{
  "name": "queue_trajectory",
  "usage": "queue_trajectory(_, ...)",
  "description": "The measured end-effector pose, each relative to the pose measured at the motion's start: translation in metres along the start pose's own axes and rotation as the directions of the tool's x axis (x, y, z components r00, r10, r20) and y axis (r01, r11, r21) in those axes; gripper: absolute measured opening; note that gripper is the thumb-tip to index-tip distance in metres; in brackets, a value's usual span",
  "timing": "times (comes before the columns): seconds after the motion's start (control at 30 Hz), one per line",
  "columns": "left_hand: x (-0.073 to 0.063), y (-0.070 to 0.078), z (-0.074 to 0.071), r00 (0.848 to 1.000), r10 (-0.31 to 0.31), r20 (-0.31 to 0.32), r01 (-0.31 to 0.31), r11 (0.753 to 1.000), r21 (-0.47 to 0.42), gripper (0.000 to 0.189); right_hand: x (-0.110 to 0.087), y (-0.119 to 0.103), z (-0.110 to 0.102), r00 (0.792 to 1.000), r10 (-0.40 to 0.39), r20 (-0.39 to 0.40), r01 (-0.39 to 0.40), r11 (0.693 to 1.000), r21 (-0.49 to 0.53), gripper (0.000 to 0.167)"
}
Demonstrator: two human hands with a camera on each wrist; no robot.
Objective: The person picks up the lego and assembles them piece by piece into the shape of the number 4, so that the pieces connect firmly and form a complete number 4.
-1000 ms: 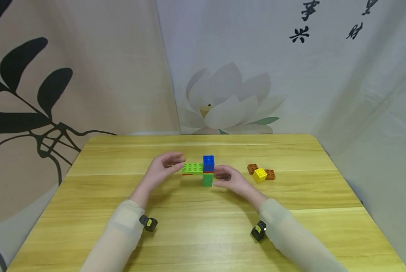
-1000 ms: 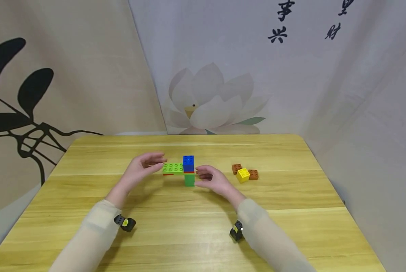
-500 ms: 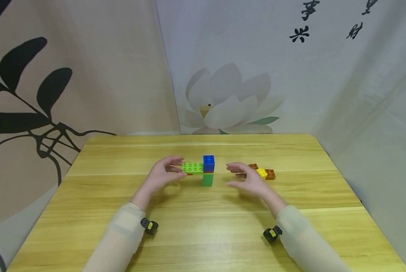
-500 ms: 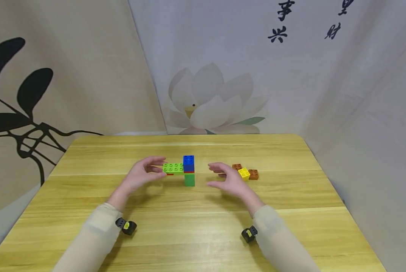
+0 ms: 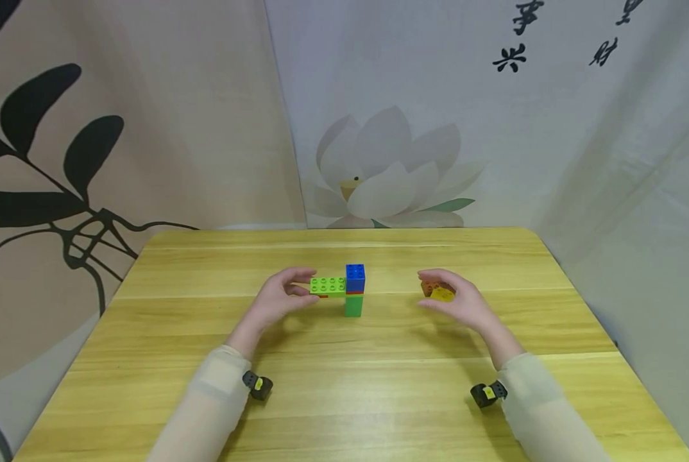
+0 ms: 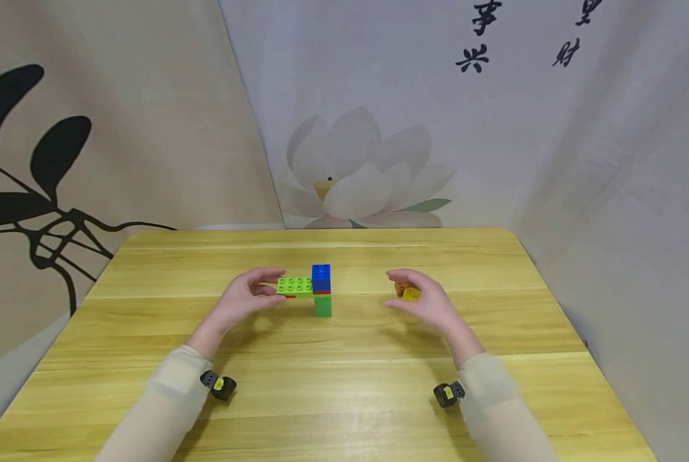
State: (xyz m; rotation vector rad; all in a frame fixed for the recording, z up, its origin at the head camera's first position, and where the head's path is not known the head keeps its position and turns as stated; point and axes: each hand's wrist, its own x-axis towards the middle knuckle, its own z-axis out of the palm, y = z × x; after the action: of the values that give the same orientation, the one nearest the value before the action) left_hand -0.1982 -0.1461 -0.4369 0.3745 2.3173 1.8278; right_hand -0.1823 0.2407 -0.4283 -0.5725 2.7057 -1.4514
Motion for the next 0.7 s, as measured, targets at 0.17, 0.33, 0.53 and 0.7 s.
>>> queue_trajectory(0.17,0.001,-0.001,0.0,1.0,0.012,0.009,-0.012,1.0,0.0,0.054,-0.003,0.009,-0.009,1.0,0.013,-0.015,-0.014,0.997,-0.073,0.057)
queue_trajectory(0.33,0.002,-0.003,0.003,1.0,0.01,-0.01,-0.01,1.0,-0.002,0.051,-0.005,0.018,-0.016,1.0,-0.018,-0.008,0.017,0.991,-0.136,0.055)
queue_trajectory(0.53,0.003,-0.003,0.005,1.0,0.002,-0.027,-0.002,1.0,-0.011,0.047,-0.007,0.028,-0.02,0.999,-0.051,0.014,0.052,0.979,-0.195,0.053)
queue_trajectory(0.7,0.002,-0.001,0.006,0.999,-0.012,-0.032,0.012,1.0,-0.018,0.046,-0.007,0.036,-0.023,0.999,-0.001,0.035,0.009,0.971,-0.238,0.055)
